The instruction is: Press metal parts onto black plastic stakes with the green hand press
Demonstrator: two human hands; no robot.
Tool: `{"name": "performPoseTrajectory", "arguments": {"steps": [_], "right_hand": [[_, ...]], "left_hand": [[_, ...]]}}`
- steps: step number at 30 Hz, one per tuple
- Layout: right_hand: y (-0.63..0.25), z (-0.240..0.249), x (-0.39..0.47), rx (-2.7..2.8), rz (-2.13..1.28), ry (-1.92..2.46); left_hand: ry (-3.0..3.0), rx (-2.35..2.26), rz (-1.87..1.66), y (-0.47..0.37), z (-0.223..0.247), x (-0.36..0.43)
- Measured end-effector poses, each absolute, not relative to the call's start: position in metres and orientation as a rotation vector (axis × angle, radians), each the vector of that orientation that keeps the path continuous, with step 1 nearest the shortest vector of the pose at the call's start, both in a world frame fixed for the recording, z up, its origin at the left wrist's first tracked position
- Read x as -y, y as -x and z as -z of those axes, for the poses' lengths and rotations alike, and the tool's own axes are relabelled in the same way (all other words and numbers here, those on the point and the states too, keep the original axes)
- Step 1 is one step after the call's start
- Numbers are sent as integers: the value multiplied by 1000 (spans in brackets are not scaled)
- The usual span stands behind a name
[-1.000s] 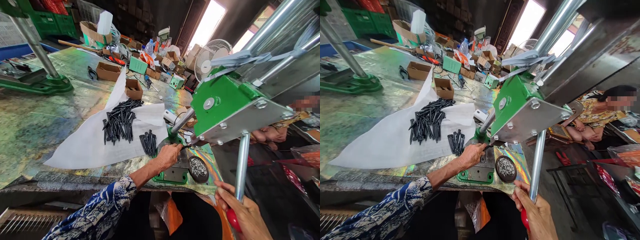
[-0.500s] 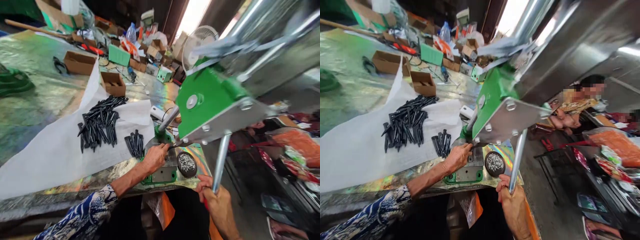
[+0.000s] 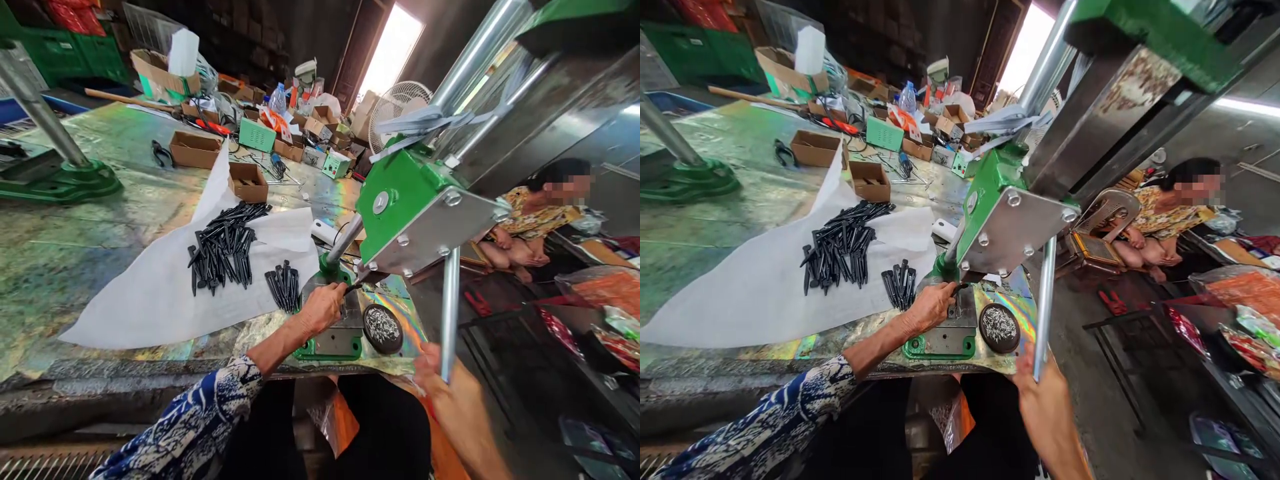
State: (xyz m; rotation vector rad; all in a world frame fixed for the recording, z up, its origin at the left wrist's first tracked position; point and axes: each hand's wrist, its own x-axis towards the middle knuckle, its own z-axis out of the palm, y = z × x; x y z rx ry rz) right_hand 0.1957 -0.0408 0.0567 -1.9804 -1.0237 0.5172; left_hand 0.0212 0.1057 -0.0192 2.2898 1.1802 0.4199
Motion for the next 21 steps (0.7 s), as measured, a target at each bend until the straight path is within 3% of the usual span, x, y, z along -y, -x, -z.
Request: {"name": "performPoseTrajectory", "arguments": {"steps": [6, 15, 21], "right_hand": [[-197, -32, 30, 1103, -436, 1986], [-208, -58, 52, 1180, -420, 2102], [-215, -54, 61, 1134, -623, 2023]], "left_hand": [[-2281, -1203, -380, -21, 16, -106], [-2309, -1216, -375, -22, 16, -104], [-2392, -1210, -326, -22, 13, -101]]}}
